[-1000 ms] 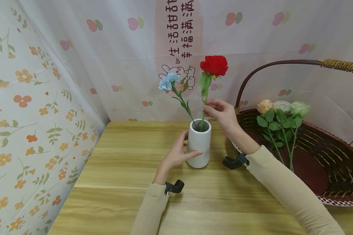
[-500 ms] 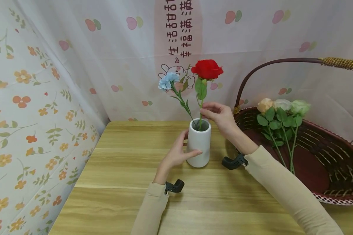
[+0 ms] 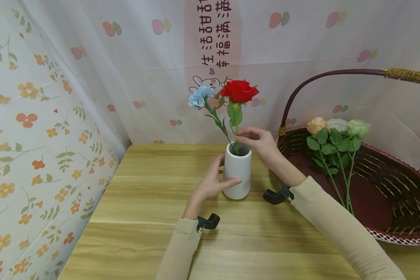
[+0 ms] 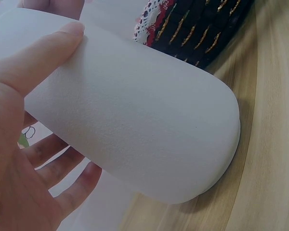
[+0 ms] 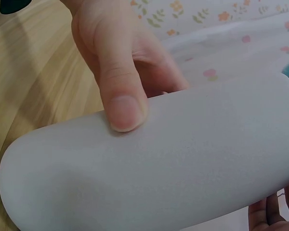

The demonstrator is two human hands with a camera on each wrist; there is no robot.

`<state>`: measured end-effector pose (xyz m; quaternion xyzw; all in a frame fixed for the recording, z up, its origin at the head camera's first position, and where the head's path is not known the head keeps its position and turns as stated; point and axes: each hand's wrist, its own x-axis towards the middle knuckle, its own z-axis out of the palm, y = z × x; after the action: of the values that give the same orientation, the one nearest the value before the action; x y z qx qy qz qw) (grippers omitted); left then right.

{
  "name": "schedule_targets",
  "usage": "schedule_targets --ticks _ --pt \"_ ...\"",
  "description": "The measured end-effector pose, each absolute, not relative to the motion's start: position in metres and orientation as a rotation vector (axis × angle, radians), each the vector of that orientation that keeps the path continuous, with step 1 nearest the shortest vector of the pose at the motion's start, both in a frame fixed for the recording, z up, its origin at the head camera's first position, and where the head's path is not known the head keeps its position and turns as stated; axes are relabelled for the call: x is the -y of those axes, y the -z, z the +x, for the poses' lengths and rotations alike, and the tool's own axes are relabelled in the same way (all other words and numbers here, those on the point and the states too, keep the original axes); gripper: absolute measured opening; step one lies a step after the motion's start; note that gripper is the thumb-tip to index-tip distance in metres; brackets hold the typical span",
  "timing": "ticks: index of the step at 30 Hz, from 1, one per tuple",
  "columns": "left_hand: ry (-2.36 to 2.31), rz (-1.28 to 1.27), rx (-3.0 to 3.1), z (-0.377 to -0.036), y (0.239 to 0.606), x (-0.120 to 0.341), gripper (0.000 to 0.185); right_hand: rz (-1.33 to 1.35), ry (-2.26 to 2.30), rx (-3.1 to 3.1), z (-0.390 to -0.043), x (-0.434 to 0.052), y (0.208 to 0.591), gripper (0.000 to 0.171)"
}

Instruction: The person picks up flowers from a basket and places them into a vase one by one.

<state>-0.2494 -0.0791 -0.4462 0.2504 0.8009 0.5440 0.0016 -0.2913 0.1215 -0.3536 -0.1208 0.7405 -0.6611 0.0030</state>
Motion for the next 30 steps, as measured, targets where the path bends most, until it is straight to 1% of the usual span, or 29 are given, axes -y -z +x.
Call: schedule_targets --ticks 21,30 --pt "-1.728 0.785 -2.480 -0.250 0.447 0.078 0.087 -0.428 2.080 -2.292 -0.288 -0.128 0.363 0.032" --pt "-1.732 0.783 -2.477 -0.250 0.446 0.079 0.088 -0.430 2.113 -2.253 -0.287 -0.130 0.365 0.024"
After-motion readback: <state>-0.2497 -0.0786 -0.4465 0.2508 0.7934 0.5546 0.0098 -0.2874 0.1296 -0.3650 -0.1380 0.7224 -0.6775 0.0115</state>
